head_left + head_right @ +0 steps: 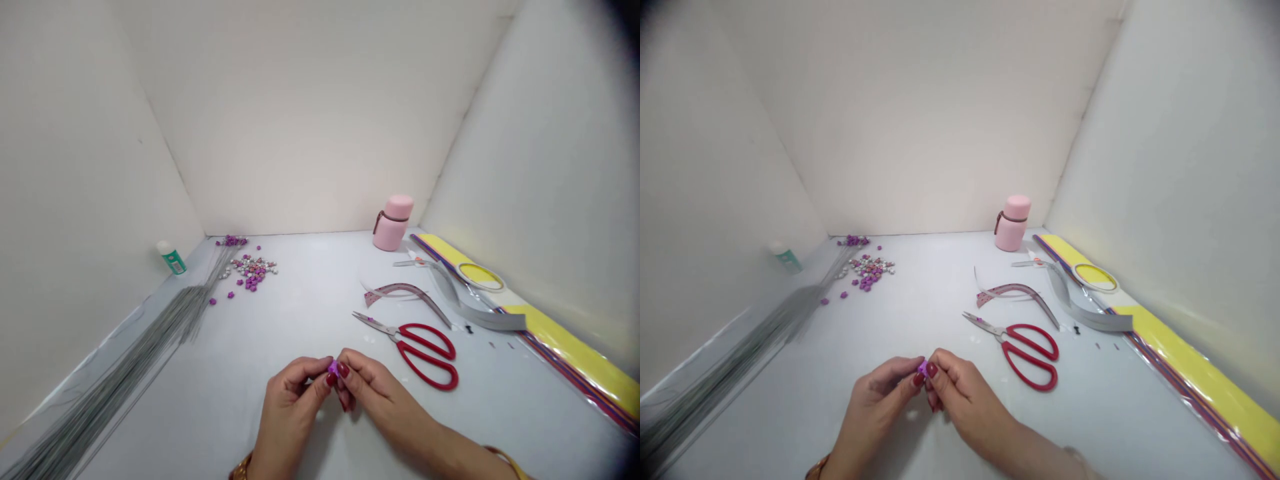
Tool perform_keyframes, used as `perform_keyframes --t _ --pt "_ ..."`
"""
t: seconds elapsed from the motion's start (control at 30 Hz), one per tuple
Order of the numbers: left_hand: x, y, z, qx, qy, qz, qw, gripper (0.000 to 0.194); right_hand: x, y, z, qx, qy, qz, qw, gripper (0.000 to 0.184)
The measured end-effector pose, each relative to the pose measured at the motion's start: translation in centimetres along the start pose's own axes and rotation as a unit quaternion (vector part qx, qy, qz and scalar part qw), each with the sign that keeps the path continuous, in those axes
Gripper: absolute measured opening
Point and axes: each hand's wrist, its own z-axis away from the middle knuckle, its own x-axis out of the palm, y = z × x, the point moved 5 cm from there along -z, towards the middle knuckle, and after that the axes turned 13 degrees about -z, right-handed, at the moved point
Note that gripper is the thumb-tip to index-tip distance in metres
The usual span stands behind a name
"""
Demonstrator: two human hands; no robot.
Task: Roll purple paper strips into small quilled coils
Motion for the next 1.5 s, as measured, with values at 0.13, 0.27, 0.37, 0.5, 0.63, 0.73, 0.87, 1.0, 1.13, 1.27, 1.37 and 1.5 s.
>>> perform_keyframes --t 0.13,0.27,0.37,0.5,0.63,0.73,0.87,1.0,1.13,1.27,1.37,1.5 --pt "0.3 0.2 0.1 -0.007 -0.012 0.009 1.0 0.01 0.0 0.3 0.1 0.002 -0.011 -0.023 1.0 0.033" --pt "-0.1 0.2 0.2 0.006 0.02 -0.037 0.999 0.009 0.0 0.7 0.2 0.005 -0.014 -0.038 0.999 0.029" --pt "-0.4 0.2 0.3 0.022 0.04 -0.061 0.997 0.008 0.1 0.7 0.3 0.005 -0.009 -0.049 0.999 0.029" --pt "-0.4 0.4 0.4 0.03 0.039 -0.066 0.997 0.009 0.3 0.7 0.3 0.012 -0.008 -0.093 0.996 0.029" --pt "-0.4 0.3 0.4 0.014 0.047 -0.067 0.997 0.008 0.5 0.6 0.1 0.034 -0.006 -0.141 0.989 0.03" --pt "-0.4 0.5 0.4 0.022 0.044 -0.078 0.996 0.008 0.8 0.8 0.1 0.061 -0.002 -0.182 0.981 0.032" --pt "-0.6 0.7 0.4 0.027 0.041 -0.071 0.996 0.009 0.7 0.7 0.2 0.062 -0.001 -0.189 0.98 0.031" --pt "-0.5 0.7 0.4 0.016 0.042 -0.063 0.997 0.009 0.3 0.4 0.4 0.032 -0.003 -0.129 0.991 0.029" --pt "-0.4 0.0 0.3 -0.043 0.04 -0.011 0.998 0.012 0.1 0.4 0.4 -0.001 0.014 -0.027 1.0 0.032" --pt "-0.3 0.2 0.2 -0.046 0.031 -0.013 0.998 0.008 0.3 0.0 0.2 0.006 -0.008 0.0 1.0 0.033" --pt "-0.3 -0.1 0.1 -0.1 0.039 0.021 0.994 0.009 -1.6 -1.7 0.2 -0.032 0.01 0.188 0.982 0.029" --pt "-0.1 -1.0 0.0 -0.184 0.053 0.16 0.968 0.013 -7.0 -2.9 1.1 -0.035 0.099 0.513 0.852 0.019"
